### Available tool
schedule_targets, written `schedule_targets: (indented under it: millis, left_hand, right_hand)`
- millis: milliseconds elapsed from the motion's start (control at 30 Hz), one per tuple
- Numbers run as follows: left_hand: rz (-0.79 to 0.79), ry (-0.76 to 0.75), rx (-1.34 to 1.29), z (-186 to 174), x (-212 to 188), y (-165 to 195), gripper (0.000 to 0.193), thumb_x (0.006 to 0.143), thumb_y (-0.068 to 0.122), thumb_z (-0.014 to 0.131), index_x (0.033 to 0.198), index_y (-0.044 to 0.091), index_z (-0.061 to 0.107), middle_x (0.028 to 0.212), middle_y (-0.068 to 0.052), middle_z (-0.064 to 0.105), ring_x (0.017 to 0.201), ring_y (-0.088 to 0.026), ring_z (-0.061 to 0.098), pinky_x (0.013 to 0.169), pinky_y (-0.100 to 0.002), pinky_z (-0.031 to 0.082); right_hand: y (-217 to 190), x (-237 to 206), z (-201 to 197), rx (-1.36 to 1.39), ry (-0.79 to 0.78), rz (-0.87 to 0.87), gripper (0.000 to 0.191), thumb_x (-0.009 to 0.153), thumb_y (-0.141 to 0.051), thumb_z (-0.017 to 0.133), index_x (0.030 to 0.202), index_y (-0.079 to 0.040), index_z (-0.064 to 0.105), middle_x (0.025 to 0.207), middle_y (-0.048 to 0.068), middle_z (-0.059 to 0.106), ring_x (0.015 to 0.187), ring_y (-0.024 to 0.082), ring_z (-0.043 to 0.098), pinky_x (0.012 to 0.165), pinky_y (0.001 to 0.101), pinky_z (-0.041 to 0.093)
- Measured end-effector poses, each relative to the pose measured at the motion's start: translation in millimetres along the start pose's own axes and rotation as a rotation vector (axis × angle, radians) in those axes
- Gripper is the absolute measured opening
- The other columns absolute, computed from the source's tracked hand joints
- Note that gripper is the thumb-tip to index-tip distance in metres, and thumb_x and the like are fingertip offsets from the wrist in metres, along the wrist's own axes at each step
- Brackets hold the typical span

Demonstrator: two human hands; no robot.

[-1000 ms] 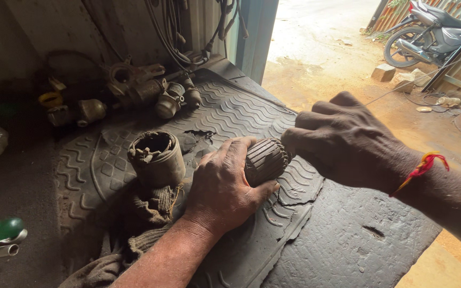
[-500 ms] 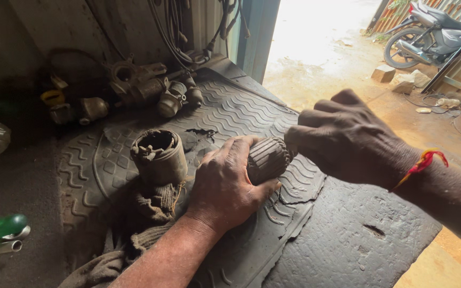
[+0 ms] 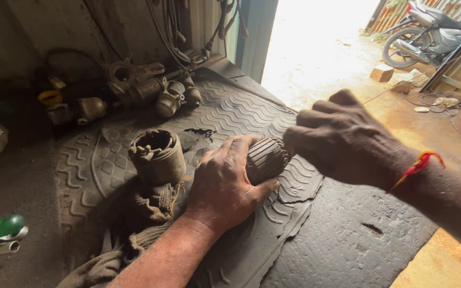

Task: The person uses a metal file to scrape and clean the surface of a cylindrical motor rotor held in the left hand. The person repeatedly files the rotor's grooves and occasionally wipes it with a cloth.

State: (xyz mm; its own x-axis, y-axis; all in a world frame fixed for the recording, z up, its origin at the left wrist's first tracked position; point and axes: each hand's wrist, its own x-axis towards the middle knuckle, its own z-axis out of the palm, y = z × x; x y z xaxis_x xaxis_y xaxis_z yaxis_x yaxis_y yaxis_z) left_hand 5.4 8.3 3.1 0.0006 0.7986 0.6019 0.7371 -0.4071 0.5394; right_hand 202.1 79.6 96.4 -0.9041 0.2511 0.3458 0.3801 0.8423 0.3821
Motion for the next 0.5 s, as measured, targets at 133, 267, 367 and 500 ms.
schedule_targets:
  millis: [133, 267, 367, 500]
  left_hand:
    - [0.025, 0.025, 0.018, -0.9, -0.8, 2.2, 0.075, 0.066, 0.040, 0.090, 0.128, 0.009, 0.060, 0.118, -0.017, 0.069, 0.104, -0.038, 0.067, 0.094, -0.051, 0.050]
    - [-0.002, -0.006, 0.020, -1.7, -0.6, 2.5, 0.074, 0.068, 0.039, 0.090, 0.129, 0.010, 0.059, 0.117, -0.016, 0.069, 0.105, -0.037, 0.068, 0.095, -0.051, 0.050]
    - [-0.018, -0.027, 0.018, -1.3, 1.2, 2.0, 0.074, 0.068, 0.040, 0.090, 0.128, 0.009, 0.058, 0.116, -0.016, 0.069, 0.105, -0.035, 0.068, 0.096, -0.051, 0.050]
    - [0.011, -0.012, 0.027, -1.9, 0.1, 3.0, 0.073, 0.069, 0.039, 0.090, 0.128, 0.009, 0.059, 0.117, -0.016, 0.069, 0.106, -0.036, 0.068, 0.097, -0.052, 0.049]
  right_hand:
    - [-7.1, 0.6, 8.0, 0.013, 0.050, -0.051, 0.004, 0.090, -0.026, 0.068, 0.087, -0.024, 0.066, 0.071, -0.004, 0.057, 0.072, 0.016, 0.058, 0.081, 0.0427, 0.044]
    - [-0.6, 0.4, 7.8, -0.023, 0.015, -0.050, 0.007, 0.091, -0.026, 0.068, 0.085, -0.023, 0.066, 0.069, -0.004, 0.058, 0.069, 0.016, 0.058, 0.079, 0.0421, 0.044]
    - [6.6, -1.6, 3.5, -0.042, -0.007, -0.016, 0.007, 0.090, -0.028, 0.068, 0.084, -0.023, 0.068, 0.068, -0.004, 0.059, 0.063, 0.016, 0.055, 0.075, 0.0426, 0.042]
    - [1.6, 0.1, 7.8, -0.056, -0.022, -0.043, 0.010, 0.094, -0.027, 0.066, 0.084, -0.023, 0.067, 0.066, -0.003, 0.056, 0.063, 0.016, 0.054, 0.077, 0.0403, 0.042]
